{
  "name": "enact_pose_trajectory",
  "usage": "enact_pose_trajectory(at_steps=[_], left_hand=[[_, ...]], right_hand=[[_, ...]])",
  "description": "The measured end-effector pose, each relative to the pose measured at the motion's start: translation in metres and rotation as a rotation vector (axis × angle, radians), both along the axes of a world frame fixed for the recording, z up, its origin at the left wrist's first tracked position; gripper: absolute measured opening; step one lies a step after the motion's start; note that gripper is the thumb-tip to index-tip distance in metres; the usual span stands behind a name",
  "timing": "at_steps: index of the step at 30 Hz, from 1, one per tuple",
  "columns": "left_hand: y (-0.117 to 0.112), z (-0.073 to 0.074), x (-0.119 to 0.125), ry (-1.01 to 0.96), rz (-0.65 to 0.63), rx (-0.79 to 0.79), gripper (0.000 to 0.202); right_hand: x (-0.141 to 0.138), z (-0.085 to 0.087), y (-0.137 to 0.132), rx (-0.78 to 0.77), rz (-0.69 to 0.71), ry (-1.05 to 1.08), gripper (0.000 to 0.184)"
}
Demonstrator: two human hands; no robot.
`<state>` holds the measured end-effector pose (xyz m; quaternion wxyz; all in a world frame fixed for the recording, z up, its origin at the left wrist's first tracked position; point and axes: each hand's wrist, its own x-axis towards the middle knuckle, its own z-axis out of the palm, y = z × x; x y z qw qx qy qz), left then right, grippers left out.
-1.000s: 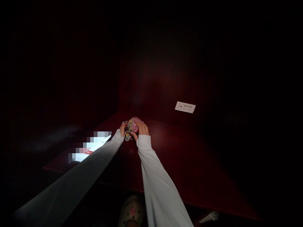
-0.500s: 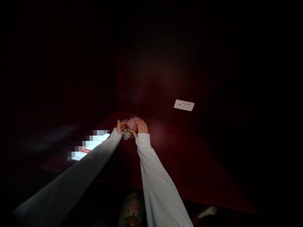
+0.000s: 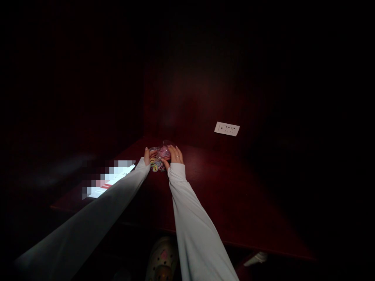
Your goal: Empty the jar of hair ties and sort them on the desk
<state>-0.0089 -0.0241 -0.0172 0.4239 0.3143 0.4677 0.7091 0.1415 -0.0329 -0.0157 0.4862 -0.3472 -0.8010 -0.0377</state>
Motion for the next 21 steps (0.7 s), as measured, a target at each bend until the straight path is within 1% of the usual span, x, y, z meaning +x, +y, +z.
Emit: enact_pose_trajectory(at_steps=[5, 8, 10, 16, 21], left_hand=[[-0.0013, 0.0024, 0.0013, 0.021, 0.002, -0.005, 0.073], [0.0000, 0.0016, 0.0009, 0.022, 0.026, -0.016, 0.072], [0.0013, 0.0004, 0.0004, 0.024, 0.020, -0.003, 0.073], [0.0047, 0.0012, 0.0007, -0.009, 0.028, -0.019, 0.066], [0.0062, 0.0023, -0.0008, -0.020, 0.002, -0.034, 0.062]], right_hand=[[0.0002, -0.0004, 0.0003, -0.006, -0.009, -0.002, 0.058], [0.0007, -0.0018, 0.0024, -0.008, 0.000, -0.008, 0.058], [0.0010, -0.0026, 0.0039, -0.002, 0.004, -0.006, 0.058], [0.0006, -0.0023, 0.0056, 0.000, 0.000, -0.004, 0.059], [-0.0002, -0.0011, 0.0042, 0.013, -0.019, 0.014, 0.058]])
